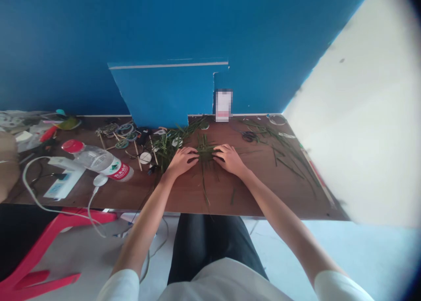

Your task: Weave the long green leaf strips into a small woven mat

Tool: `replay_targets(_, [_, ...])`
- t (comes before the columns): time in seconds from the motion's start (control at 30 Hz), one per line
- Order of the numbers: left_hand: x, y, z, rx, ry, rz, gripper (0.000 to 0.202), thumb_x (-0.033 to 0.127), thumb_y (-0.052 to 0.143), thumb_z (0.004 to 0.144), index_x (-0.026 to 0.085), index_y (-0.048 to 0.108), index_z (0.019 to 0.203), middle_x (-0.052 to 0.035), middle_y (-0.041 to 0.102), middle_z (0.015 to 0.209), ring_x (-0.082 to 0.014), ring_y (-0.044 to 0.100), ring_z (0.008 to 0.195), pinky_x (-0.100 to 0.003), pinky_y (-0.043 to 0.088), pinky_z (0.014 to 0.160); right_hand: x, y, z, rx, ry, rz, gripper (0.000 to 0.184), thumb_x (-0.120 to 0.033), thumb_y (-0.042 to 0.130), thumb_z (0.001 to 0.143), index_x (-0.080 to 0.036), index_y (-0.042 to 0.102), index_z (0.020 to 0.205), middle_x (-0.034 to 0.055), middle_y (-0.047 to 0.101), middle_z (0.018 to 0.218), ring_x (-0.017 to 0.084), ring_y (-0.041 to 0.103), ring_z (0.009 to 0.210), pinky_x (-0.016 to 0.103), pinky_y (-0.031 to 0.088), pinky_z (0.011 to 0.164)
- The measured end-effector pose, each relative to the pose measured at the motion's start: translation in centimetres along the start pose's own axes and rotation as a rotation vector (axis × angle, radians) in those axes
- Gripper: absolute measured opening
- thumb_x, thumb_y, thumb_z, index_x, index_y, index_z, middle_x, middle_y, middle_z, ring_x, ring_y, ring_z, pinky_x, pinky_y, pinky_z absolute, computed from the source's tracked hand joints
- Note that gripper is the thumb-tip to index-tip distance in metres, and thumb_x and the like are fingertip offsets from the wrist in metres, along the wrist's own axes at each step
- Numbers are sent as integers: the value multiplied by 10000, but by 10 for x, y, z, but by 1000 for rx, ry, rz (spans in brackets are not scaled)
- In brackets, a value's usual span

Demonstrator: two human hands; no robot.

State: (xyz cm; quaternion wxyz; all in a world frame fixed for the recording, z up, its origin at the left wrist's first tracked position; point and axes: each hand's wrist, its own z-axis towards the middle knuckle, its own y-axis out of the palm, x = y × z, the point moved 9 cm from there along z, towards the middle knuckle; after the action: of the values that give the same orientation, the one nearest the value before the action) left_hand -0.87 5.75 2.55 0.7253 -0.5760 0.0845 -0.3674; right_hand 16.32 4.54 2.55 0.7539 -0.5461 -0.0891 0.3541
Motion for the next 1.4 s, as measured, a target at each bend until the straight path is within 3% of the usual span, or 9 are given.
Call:
replay_targets(0.27, [2, -1, 1, -6, 4, -11, 168, 310, 576, 934, 243, 723, 981, -34, 656, 1163, -213, 583, 1100, -393, 407, 971, 0, -1, 0, 8, -4, 22, 287, -344, 479, 991, -214, 727, 1058, 91, 639, 1223, 262, 485, 1145, 408, 386, 890])
replay_targets(0.43, [10, -2, 4, 8, -4, 16, 241, 289, 478, 983, 251, 699, 1072, -41, 643, 1196, -214, 569, 1124, -387, 406, 960, -4, -5, 0, 8, -4, 19, 301, -317, 441, 1004, -216, 695, 1128, 97, 624, 1251, 257, 480, 1159, 412, 386, 906])
replay_targets(0.6, [15, 7, 10, -10, 3, 109, 269, 288, 473, 987, 274, 687, 1150, -41, 607, 1271, -230, 541, 1153, -392, 401, 953, -3, -3, 1, -3, 8, -10, 310, -316, 430, 1008, -208, 694, 1130, 101, 618, 1262, 266, 474, 1170, 409, 386, 897])
replay_targets(0.9, [15, 13, 12, -35, 19, 110, 249, 261, 509, 969, 284, 710, 1114, -41, 607, 1265, -221, 541, 1141, -382, 400, 943, -2, -1, 1, -3, 10, -18, 286, -310, 459, 998, -204, 707, 1093, 93, 625, 1244, 261, 474, 1161, 403, 383, 903])
replay_targets(1.2, [13, 7, 9, -6, -28, 99, 289, 292, 445, 995, 261, 676, 1166, -51, 628, 1222, -225, 555, 1125, -392, 400, 940, -2, -3, 0, -18, 45, 8, 351, -287, 427, 997, -214, 593, 1297, 118, 594, 1287, 273, 454, 1194, 422, 383, 933])
replay_targets(1.4, [10, 6, 8, 8, -34, 108, 271, 285, 472, 982, 249, 685, 1147, -51, 638, 1195, -230, 560, 1115, -395, 406, 949, -1, -1, 1, -16, 45, -3, 340, -304, 420, 1003, -198, 613, 1262, 121, 603, 1279, 273, 451, 1196, 431, 375, 940])
